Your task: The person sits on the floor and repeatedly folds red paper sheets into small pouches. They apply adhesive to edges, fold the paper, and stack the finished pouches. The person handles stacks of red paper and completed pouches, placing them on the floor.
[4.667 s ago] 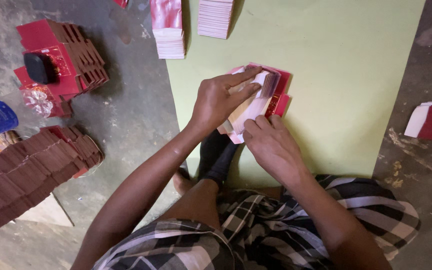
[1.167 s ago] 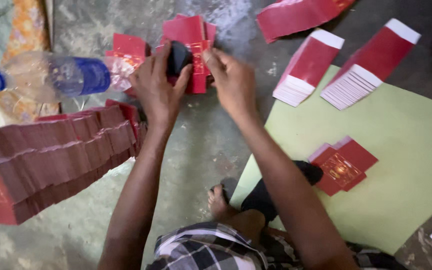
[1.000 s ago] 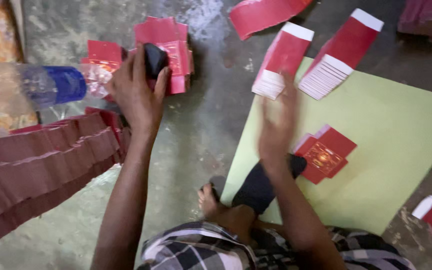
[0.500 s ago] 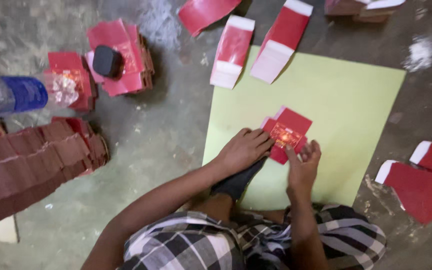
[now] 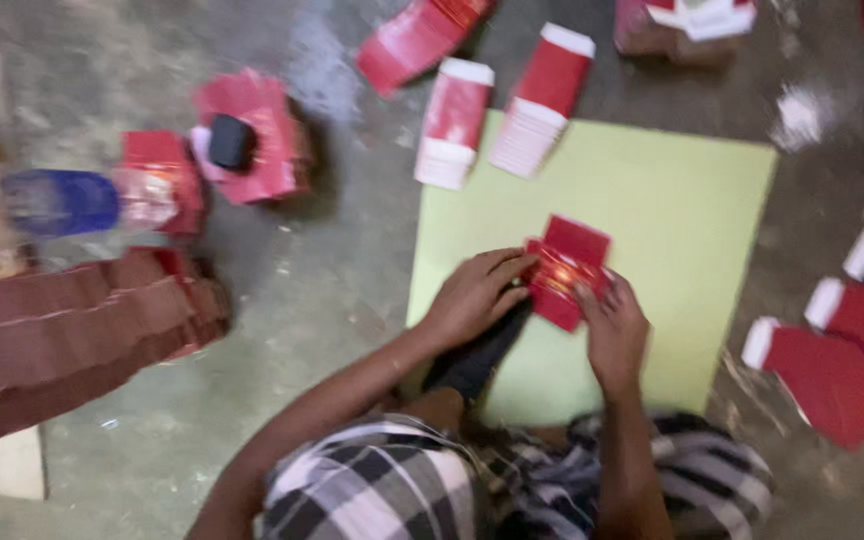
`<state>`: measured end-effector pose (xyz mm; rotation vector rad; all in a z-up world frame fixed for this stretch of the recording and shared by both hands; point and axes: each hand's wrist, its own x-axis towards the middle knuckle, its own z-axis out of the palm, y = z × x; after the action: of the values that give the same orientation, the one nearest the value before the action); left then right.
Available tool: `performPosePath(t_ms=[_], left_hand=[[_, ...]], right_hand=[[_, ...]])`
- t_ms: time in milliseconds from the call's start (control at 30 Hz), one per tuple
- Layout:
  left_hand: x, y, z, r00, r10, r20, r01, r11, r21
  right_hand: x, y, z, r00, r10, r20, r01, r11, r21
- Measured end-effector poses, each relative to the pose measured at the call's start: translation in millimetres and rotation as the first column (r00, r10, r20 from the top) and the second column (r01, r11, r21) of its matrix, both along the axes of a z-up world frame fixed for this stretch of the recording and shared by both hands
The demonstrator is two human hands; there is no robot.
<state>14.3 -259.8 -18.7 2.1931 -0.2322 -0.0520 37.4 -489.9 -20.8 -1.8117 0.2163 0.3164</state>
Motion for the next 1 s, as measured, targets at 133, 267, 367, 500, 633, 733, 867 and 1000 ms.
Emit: performPosePath(t_ms=[133,267,367,500,633,733,867,1000], left_hand=[[-16.3,21.3,32.4,0.928,0.364,-0.077,-0.365,0.849,-0.382],[-40.2,64.0,62.4,0.871,0.195,-0.451,-0.481,0.529,-0.699],[-84.9,112.8,97.3,0.766,0.463,-0.445,-0.641,0.597,-0.482],[-171.9,212.4,179.0,0.662,0.737,-0.134,-0.746,0.665,-0.026],[-242.9,304.9,255.9,0.357,0.914,-0.190,-0.929,0.327,-0.171],[-278.1,348.3,267.9,0.244,0.927,-0.285,-0.967,0.210,-0.146],[-300.7,379.0,235.9,0.249,0.855,-0.455,-0.937,0.093,-0.338],[-304.5,378.5,222.4,0.133,0.959,-0.250,-0.983,0.161,0.093]], right_hand=[[-10.5,26.7,55.3,0.999,-0.009,0.033,0.002,0.979,0.203],[-23.0,95.2,87.9,0.987,0.162,0.007,-0.158,0.948,0.278],[-44.2,140.0,98.3,0.946,0.321,0.053,-0.321,0.895,0.309],[-58.0,150.9,96.4,0.861,0.490,0.137,-0.508,0.840,0.188],[-57.6,131.9,78.3,0.862,0.503,0.061,-0.500,0.864,-0.063],[-67.3,108.3,67.7,0.860,0.509,0.042,-0.489,0.844,-0.222],[-70.5,92.2,50.1,0.872,0.482,-0.087,-0.486,0.828,-0.281],[-78.0,70.3,40.9,0.853,0.515,-0.086,-0.506,0.775,-0.378]])
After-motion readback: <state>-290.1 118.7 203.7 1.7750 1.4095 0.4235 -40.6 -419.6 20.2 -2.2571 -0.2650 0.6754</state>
